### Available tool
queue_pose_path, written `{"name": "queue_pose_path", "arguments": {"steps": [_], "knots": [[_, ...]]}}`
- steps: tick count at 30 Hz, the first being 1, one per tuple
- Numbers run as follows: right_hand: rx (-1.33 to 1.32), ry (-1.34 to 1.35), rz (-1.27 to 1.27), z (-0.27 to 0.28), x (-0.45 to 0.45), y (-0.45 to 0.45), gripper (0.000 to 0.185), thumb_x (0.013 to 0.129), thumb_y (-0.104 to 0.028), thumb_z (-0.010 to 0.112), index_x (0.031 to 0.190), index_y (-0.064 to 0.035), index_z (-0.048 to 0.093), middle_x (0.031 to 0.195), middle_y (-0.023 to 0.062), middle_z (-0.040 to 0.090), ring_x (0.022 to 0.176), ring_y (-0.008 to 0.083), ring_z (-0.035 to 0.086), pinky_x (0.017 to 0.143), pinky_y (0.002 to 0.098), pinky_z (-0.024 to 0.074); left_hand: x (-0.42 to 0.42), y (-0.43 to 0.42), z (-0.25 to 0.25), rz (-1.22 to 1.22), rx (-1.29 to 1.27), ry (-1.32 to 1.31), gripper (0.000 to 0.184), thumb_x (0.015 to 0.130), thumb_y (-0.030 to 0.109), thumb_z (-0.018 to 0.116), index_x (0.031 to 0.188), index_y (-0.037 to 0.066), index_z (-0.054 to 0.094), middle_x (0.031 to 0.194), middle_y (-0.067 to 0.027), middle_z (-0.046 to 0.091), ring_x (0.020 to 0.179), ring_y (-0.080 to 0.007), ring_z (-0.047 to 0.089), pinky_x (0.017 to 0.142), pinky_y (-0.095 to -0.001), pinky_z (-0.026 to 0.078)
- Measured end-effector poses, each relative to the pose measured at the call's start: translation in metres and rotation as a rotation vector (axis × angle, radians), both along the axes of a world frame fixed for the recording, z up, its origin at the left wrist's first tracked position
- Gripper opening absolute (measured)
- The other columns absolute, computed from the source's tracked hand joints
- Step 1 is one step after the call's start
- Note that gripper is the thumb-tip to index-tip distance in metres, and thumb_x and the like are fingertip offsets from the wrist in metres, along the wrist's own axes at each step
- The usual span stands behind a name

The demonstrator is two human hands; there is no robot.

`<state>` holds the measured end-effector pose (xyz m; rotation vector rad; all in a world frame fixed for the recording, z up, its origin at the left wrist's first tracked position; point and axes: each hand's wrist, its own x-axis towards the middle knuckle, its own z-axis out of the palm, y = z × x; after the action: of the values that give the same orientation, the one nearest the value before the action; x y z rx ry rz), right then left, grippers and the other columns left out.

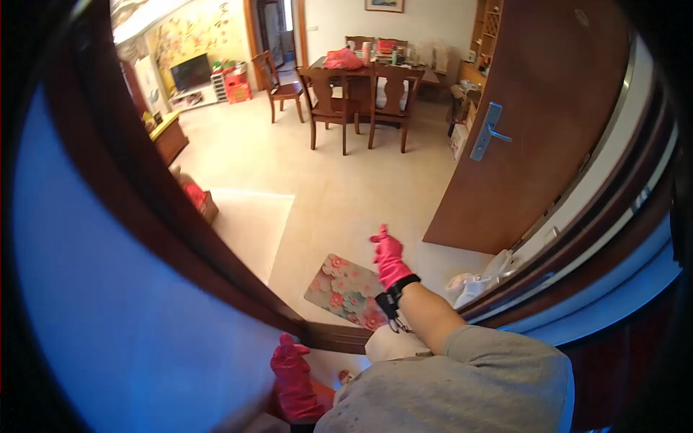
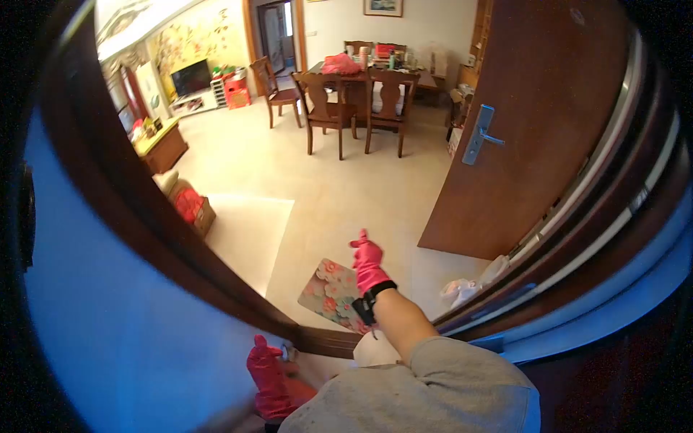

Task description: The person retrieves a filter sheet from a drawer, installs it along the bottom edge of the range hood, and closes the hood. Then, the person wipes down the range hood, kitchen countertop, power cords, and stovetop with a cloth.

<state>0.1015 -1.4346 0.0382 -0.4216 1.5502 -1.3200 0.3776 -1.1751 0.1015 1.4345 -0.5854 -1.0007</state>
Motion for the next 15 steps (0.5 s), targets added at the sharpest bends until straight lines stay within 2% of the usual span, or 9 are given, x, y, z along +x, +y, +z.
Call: {"name": "queue_pose_path", "arguments": {"steps": [1,3,5,7,9,11,13,15], "knots": [[-0.053,-0.029,-0.093,0.004,-0.021,-0.015,0.065,0.090,-0.065,0.053,0.087,-0.0034,0.073,0.051,-0.0011,0.041,0.037,0.0133,0.037,0.034,0.0315,0.0389,-0.006,-0.028,0.010,-0.032,0.035,0.035,0.050,0.098,0.039,0.057,0.061,0.007,0.061,0.047,0.0007,0.050,0.035,-0.0070,0.037,0.036,-0.0242,0.026],[-0.103,-0.137,-0.267,0.006,-0.057,-0.047,0.065,0.089,-0.065,0.053,0.089,-0.0029,0.072,0.053,-0.0021,0.039,0.037,0.0125,0.036,0.035,0.0299,0.0385,-0.017,-0.083,0.029,-0.111,0.000,-0.023,0.049,0.098,0.042,0.057,0.065,0.006,0.064,0.042,0.0017,0.045,0.034,-0.0063,0.036,0.035,-0.0237,0.024],[-0.132,-0.206,-0.406,-0.010,-0.076,-0.060,0.062,0.090,-0.064,0.054,0.089,-0.0043,0.070,0.055,-0.0022,0.040,0.037,0.0125,0.035,0.035,0.0295,0.0380,-0.008,-0.118,0.008,-0.146,-0.032,0.013,0.048,0.097,0.043,0.057,0.067,0.005,0.064,0.041,0.0026,0.042,0.034,-0.0060,0.034,0.035,-0.0238,0.022],[-0.105,-0.332,-0.484,-0.010,-0.102,-0.092,0.055,0.090,-0.062,0.056,0.092,-0.0081,0.067,0.056,-0.0053,0.035,0.044,0.0106,0.033,0.042,0.0280,0.0337,-0.021,-0.174,0.005,-0.139,-0.060,-0.015,0.046,0.098,0.041,0.057,0.071,0.005,0.065,0.041,0.0039,0.040,0.035,-0.0052,0.032,0.036,-0.0237,0.020],[-0.170,-0.312,-0.463,-0.020,-0.126,-0.126,0.054,0.091,-0.061,0.055,0.092,-0.0085,0.067,0.054,-0.0053,0.037,0.044,0.0102,0.034,0.042,0.0298,0.0338,-0.031,-0.240,0.009,-0.133,-0.027,-0.097,0.046,0.098,0.040,0.057,0.071,0.005,0.065,0.042,0.0039,0.040,0.035,-0.0052,0.032,0.037,-0.0237,0.021],[-0.148,-0.340,-0.467,-0.026,-0.149,-0.170,0.054,0.092,-0.061,0.054,0.091,-0.0085,0.067,0.054,-0.0055,0.038,0.044,0.0107,0.035,0.042,0.0297,0.0336,-0.011,-0.317,-0.028,-0.130,-0.146,-0.174,0.039,0.099,0.036,0.056,0.081,0.003,0.067,0.046,0.0026,0.045,0.037,-0.0055,0.035,0.036,-0.0243,0.024],[-0.053,-0.349,-0.431,-0.030,-0.170,-0.206,0.055,0.092,-0.062,0.053,0.091,-0.0083,0.068,0.053,-0.0062,0.039,0.043,0.0111,0.035,0.042,0.0295,0.0335,-0.013,-0.365,-0.008,-0.053,-0.167,-0.070,0.031,0.099,0.031,0.055,0.091,0.003,0.067,0.051,0.0015,0.048,0.038,-0.0061,0.035,0.034,-0.0240,0.027],[-0.088,-0.369,-0.440,-0.014,-0.182,-0.243,0.056,0.092,-0.062,0.053,0.092,-0.0081,0.068,0.053,-0.0059,0.042,0.043,0.0113,0.036,0.044,0.0296,0.0353,0.002,-0.417,0.012,-0.003,-0.196,-0.077,0.026,0.097,0.027,0.055,0.100,0.004,0.066,0.053,0.0014,0.048,0.039,-0.0067,0.035,0.033,-0.0235,0.028]]}}
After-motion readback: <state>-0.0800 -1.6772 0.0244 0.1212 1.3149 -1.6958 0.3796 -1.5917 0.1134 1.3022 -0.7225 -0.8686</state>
